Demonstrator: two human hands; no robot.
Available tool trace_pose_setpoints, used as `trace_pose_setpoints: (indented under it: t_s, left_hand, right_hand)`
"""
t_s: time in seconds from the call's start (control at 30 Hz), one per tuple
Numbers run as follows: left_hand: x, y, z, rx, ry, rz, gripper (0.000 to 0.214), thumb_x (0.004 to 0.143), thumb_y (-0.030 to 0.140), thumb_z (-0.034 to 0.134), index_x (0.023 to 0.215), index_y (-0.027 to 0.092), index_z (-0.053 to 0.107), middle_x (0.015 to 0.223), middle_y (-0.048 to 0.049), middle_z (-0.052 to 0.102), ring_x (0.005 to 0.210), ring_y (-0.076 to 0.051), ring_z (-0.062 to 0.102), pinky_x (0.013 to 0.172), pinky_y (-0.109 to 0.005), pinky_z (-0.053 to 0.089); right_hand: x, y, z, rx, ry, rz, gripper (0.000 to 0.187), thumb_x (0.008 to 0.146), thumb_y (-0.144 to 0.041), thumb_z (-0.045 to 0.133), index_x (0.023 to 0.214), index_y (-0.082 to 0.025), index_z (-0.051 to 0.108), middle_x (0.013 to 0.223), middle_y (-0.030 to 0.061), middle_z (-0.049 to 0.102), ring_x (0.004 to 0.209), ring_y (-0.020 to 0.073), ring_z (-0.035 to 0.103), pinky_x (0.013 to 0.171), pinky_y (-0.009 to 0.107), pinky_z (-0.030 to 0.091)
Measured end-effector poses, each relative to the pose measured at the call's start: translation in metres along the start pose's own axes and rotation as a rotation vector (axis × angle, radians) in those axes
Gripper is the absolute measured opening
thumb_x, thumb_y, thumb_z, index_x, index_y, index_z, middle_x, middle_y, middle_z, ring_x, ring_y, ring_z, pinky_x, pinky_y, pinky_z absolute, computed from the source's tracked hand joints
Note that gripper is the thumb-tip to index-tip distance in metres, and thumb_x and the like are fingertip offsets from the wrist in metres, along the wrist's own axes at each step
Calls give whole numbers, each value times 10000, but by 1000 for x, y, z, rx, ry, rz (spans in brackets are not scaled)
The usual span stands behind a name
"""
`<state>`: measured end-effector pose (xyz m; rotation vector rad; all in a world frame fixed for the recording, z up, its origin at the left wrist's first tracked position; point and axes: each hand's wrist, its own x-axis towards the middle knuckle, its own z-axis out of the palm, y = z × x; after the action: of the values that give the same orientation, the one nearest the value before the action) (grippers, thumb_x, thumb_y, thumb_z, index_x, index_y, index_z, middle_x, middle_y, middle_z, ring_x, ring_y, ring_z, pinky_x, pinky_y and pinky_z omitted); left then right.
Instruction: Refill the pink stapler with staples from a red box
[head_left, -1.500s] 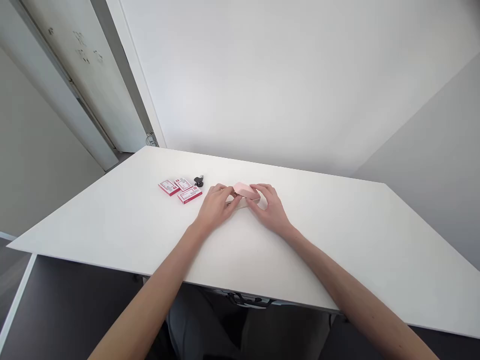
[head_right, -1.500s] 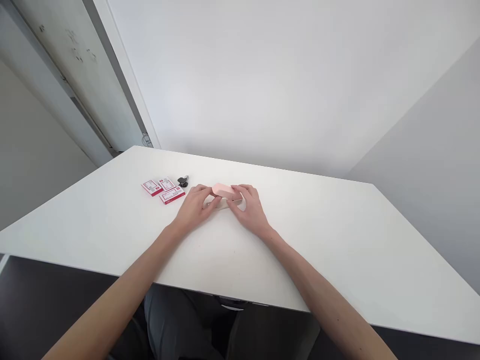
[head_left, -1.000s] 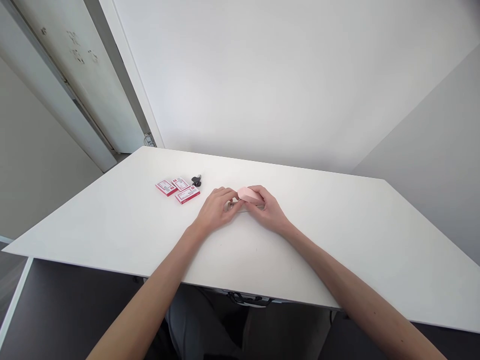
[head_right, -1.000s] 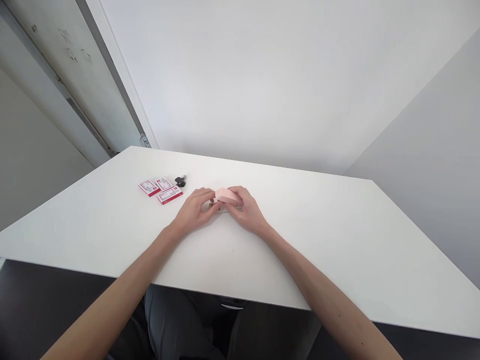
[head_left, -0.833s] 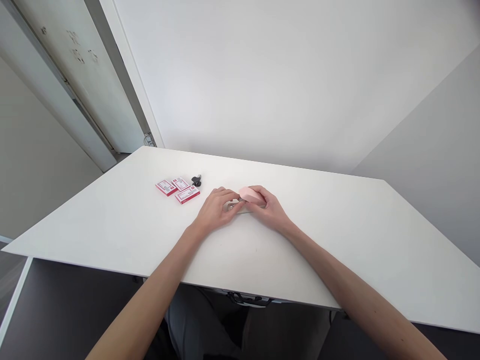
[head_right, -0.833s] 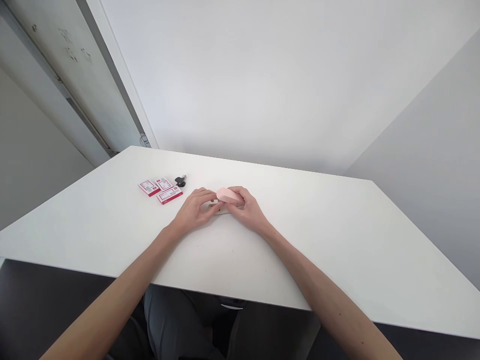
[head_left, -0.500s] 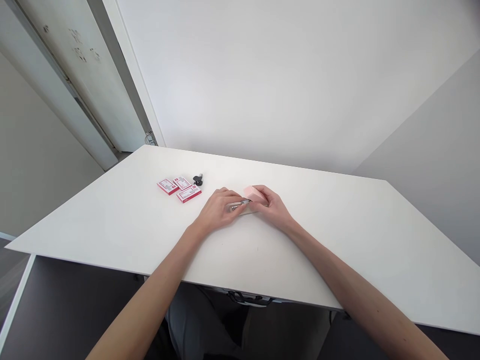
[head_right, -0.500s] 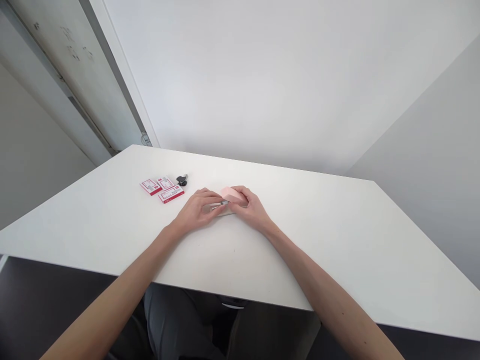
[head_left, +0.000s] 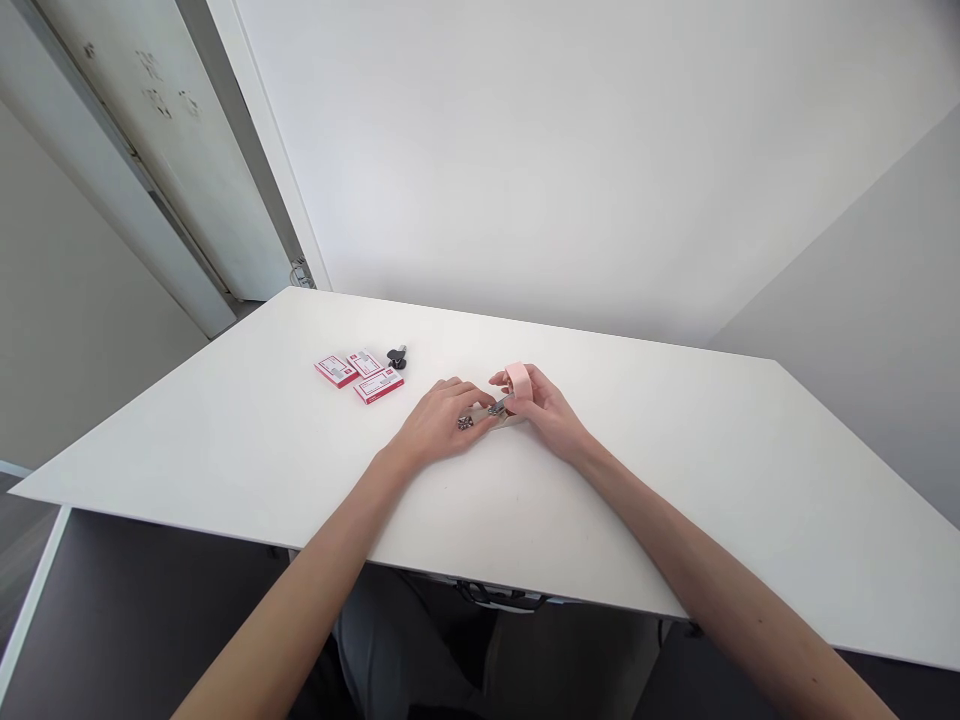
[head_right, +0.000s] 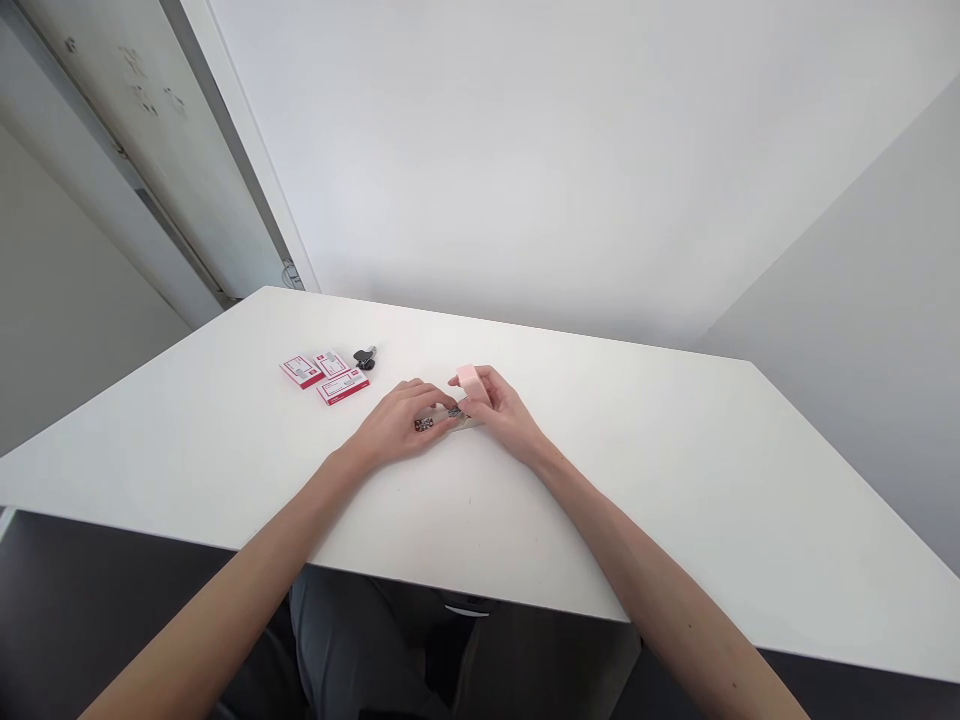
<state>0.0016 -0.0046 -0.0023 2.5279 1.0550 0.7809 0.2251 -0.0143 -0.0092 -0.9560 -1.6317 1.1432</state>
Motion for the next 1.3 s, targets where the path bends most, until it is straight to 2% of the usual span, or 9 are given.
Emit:
trace_pose_setpoints:
  t_s: [0.1, 0.2, 0.33, 0.5, 0.7, 0.83, 1.03, 1.3]
  left_hand:
    - [0, 1, -1, -19, -3, -41, 333, 952, 522, 668, 1156, 260, 686, 1093, -53, 758, 1018, -266, 680, 997, -470, 498]
    - [-1, 1, -1, -30, -16, -57, 416, 892, 556, 734, 1169, 256, 658, 1132, -49, 746, 1034, -269, 669, 996, -469, 498]
    - [-1, -2, 0, -20, -19, -56, 395, 882, 469, 735, 1202, 254, 644, 1159, -55, 742, 1052, -278, 667, 1007, -475, 496]
    - [0, -7, 4, 7, 17, -64, 302, 927, 364, 665, 1202, 243, 638, 1141, -44, 752, 1041, -262, 677, 1001, -470, 499]
    - [1, -11, 5, 42, 59, -109, 289, 952, 348, 655, 1219, 241, 626, 1184, -48, 760, 1147, -279, 660, 1016, -476, 492]
    - [1, -12, 6, 62, 100, -119, 284, 959, 334, 657, 1223, 236, 623, 1206, -61, 749, 1200, -288, 627, 1033, -482, 482]
    - [0, -12, 6, 77, 130, -139, 288, 971, 355, 659, 1229, 232, 625, 1176, -74, 724, 1167, -291, 613, 995, -469, 499]
    - [0, -13, 7, 76, 126, -125, 277, 1001, 376, 639, 1236, 232, 610, 1167, -65, 718, 1101, -273, 633, 981, -460, 491]
  right_hand:
    - [2, 3, -1, 50, 4, 10, 304, 909, -430, 658, 1180, -298, 624, 1384, 68, 658, 1033, 237, 671, 888, 418, 571]
    - [4, 4, -2, 123, 40, 15, 276, 888, -407, 685, 1134, -286, 650, 1351, 79, 674, 1104, 263, 664, 885, 423, 568]
    - [5, 2, -2, 280, 92, 36, 229, 864, -385, 727, 1061, -277, 682, 1272, 76, 685, 1204, 292, 625, 915, 436, 561]
    - [8, 4, -6, 499, 202, 49, 111, 832, -301, 750, 918, -259, 691, 1157, 38, 664, 1175, 254, 610, 987, 415, 536]
    - [13, 11, -14, 637, 307, 58, 259, 753, -196, 773, 998, -262, 722, 1067, 18, 672, 1051, 216, 642, 947, 396, 570]
    - [15, 16, -21, 641, 424, 75, 267, 719, -187, 768, 972, -254, 716, 1030, 13, 678, 958, 195, 668, 925, 384, 593]
    - [19, 25, -37, 651, 576, 109, 265, 706, -199, 779, 955, -254, 709, 988, 6, 673, 896, 175, 686, 854, 358, 629]
    - [19, 30, -47, 353, 743, 115, 83, 703, -231, 687, 786, -231, 679, 889, 3, 665, 736, 138, 637, 650, 281, 611]
